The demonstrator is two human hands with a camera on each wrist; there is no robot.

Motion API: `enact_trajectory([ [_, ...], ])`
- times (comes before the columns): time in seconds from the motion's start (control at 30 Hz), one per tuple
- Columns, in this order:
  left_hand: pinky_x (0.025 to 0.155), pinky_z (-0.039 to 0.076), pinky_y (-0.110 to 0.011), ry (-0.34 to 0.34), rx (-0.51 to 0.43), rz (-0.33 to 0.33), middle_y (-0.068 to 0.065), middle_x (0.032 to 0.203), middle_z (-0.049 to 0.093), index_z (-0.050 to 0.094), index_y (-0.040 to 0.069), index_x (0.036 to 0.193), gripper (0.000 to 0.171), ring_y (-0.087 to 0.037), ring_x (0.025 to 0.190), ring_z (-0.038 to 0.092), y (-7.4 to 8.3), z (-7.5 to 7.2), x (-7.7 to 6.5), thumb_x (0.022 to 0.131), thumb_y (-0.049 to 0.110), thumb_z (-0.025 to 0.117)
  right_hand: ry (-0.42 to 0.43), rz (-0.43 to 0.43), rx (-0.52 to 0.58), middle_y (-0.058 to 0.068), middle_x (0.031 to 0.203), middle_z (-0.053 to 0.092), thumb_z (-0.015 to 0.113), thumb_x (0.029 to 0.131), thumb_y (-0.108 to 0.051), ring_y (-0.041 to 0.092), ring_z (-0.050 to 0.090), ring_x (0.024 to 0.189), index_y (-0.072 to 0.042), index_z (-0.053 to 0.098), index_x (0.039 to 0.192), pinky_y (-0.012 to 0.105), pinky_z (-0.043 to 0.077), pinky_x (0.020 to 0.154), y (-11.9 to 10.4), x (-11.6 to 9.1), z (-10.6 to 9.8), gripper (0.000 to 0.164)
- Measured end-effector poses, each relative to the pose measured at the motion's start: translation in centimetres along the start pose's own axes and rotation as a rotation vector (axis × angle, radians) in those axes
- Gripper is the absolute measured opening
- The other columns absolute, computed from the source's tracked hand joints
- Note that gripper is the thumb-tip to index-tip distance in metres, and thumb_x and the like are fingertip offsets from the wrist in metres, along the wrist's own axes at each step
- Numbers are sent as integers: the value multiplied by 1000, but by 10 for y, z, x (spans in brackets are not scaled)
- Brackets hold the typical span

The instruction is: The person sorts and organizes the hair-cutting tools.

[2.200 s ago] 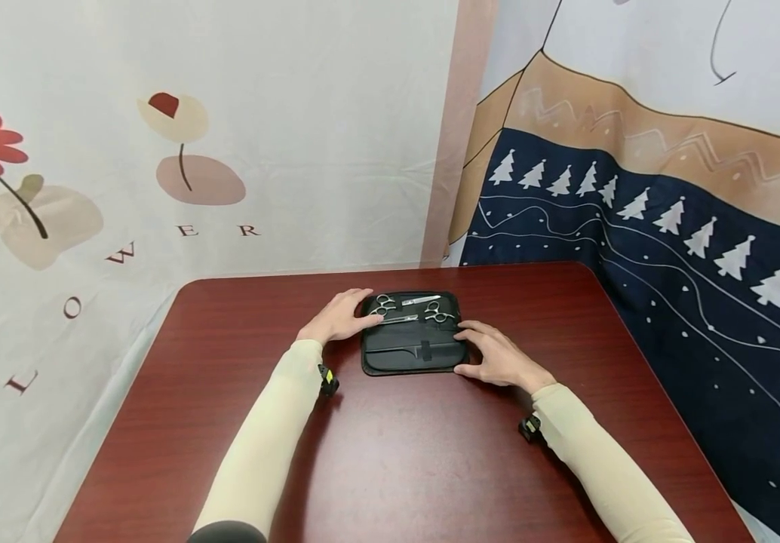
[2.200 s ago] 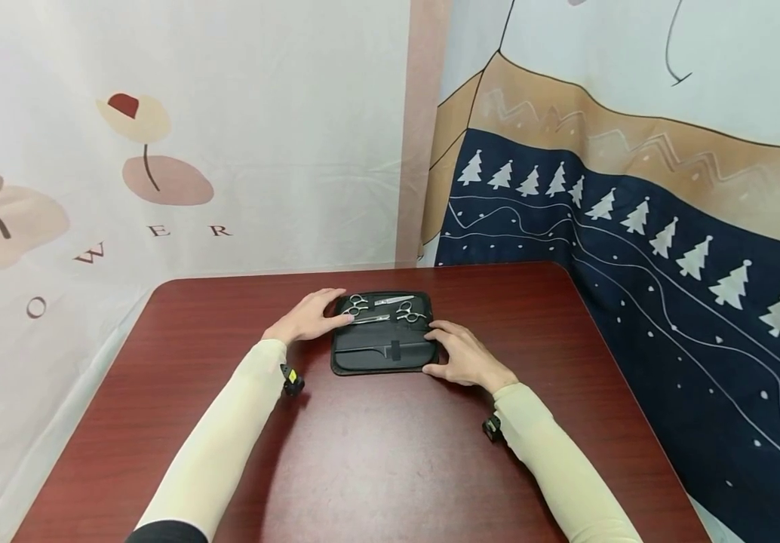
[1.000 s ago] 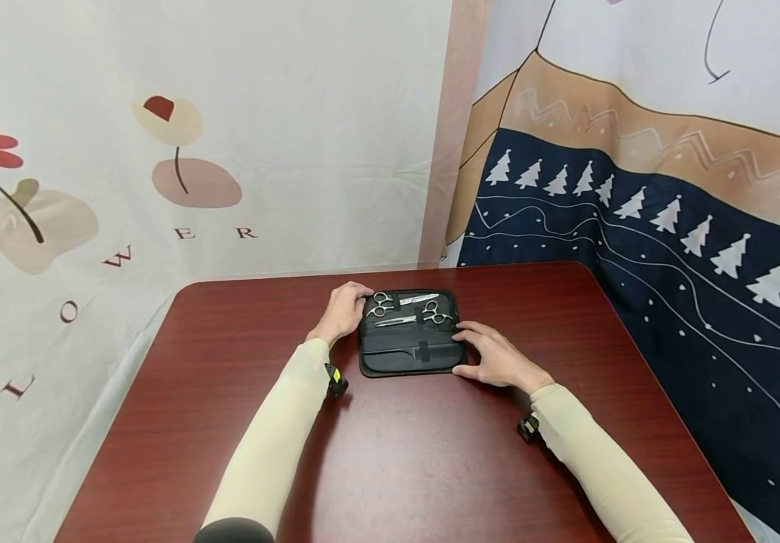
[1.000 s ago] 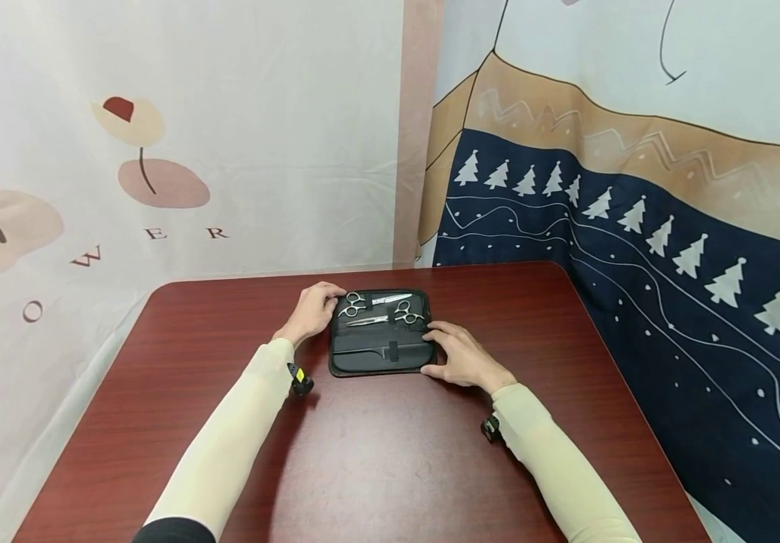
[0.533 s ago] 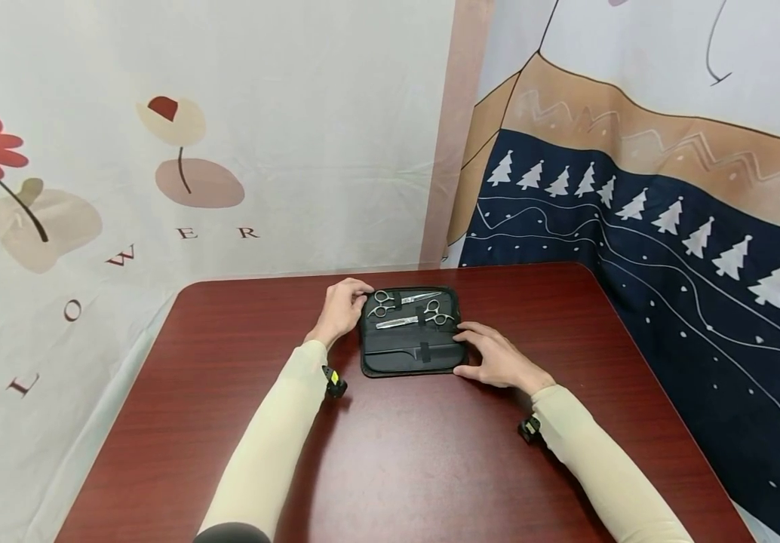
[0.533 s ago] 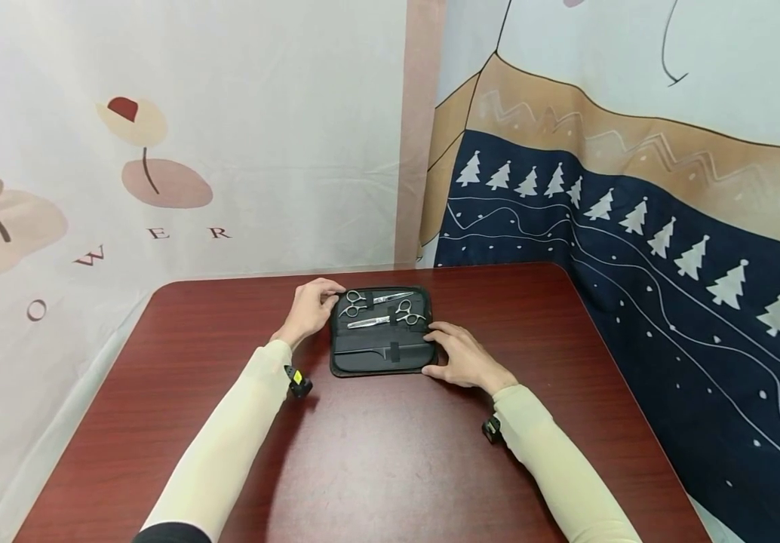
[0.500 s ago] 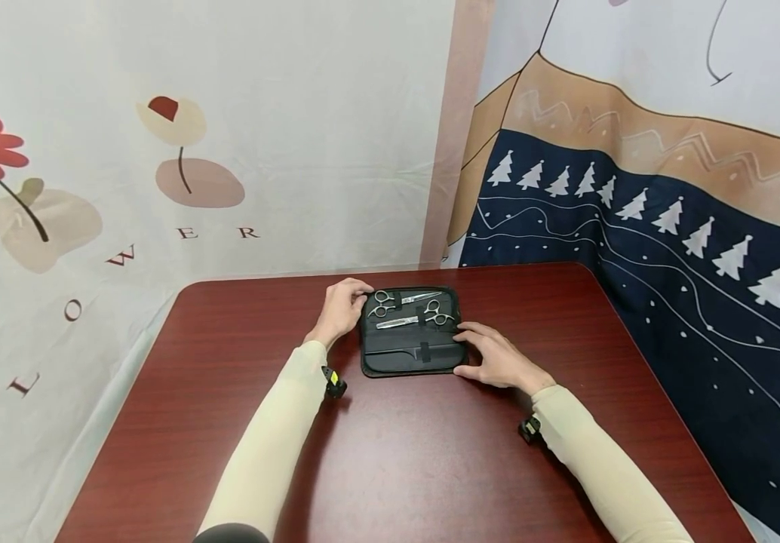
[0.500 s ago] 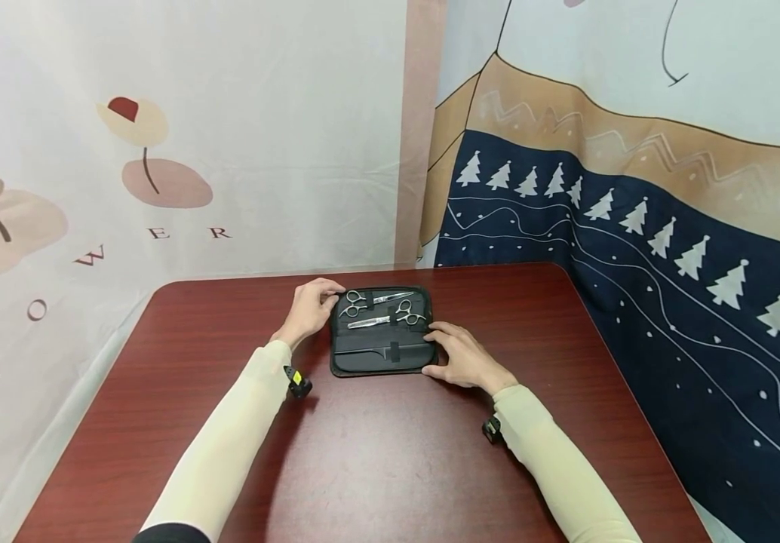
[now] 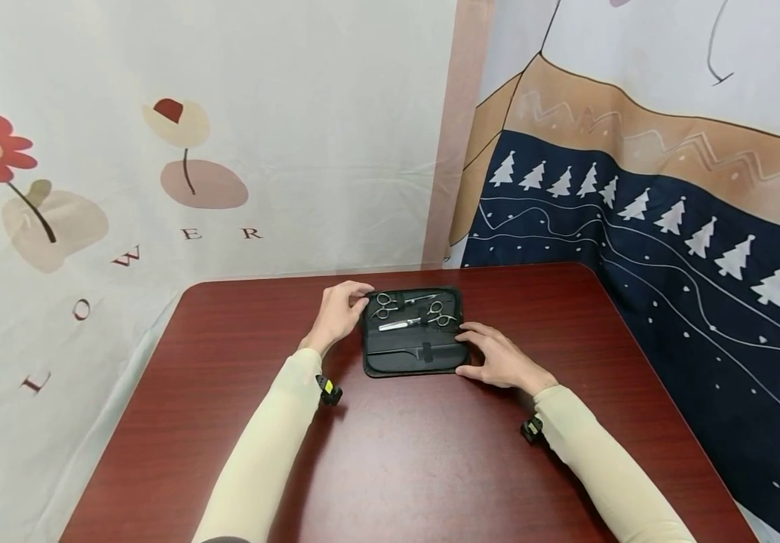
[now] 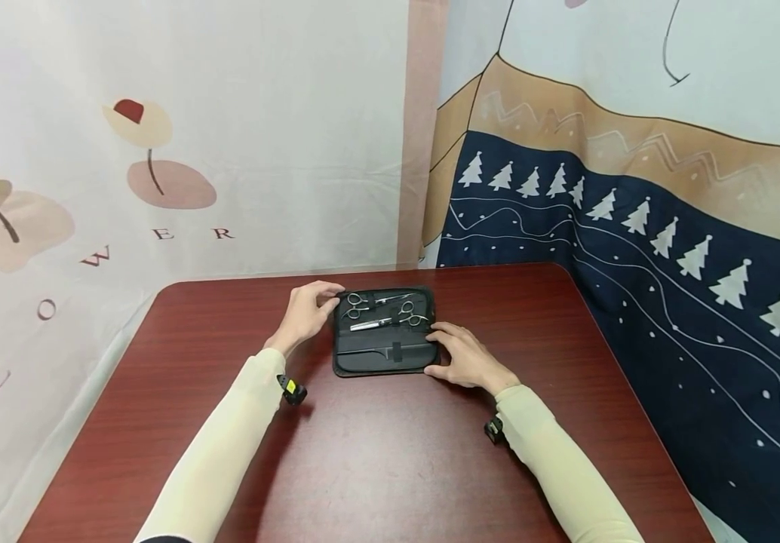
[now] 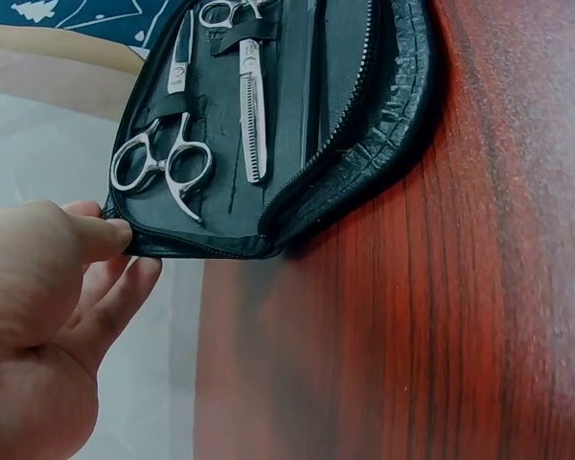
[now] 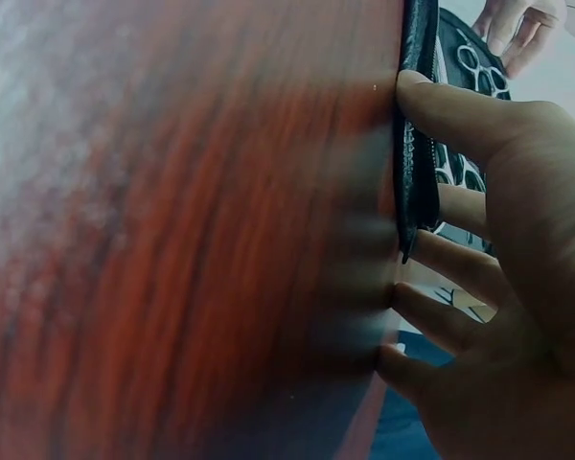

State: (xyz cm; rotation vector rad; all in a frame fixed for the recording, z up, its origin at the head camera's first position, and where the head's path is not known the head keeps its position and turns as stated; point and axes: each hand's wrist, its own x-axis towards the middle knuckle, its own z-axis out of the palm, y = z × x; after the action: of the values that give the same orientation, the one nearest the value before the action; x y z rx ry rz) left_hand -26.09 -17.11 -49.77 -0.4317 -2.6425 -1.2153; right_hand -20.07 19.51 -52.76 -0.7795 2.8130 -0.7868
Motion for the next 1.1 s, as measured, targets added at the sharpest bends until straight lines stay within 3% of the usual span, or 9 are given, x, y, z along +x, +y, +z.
enact_trajectory([
  [0.47,100,69,-49,-30,17,68,-20,126,81,82,0,130,26,-35,115,82,7,-10,-14,105,-4,73,-11,6,-8,15,174,51,88,97,-36,46,50,161,-9,67,154,68,44,130,-1,-2,0,67],
  [0.77,100,69,-48,-75,56,113,-16,130,80,82,3,130,26,-32,117,82,11,-15,-28,107,-1,73,-1,-1,-7,18,174,51,88,98,-36,48,51,159,-8,68,154,70,44,129,-2,-3,-1,66],
  [1.1,96,70,-46,-82,85,180,-11,122,82,84,5,119,20,-29,108,82,16,-15,-42,104,-4,75,0,-2,-25,19,174,51,88,98,-37,48,52,158,-8,68,154,69,45,128,-1,-2,0,66],
])
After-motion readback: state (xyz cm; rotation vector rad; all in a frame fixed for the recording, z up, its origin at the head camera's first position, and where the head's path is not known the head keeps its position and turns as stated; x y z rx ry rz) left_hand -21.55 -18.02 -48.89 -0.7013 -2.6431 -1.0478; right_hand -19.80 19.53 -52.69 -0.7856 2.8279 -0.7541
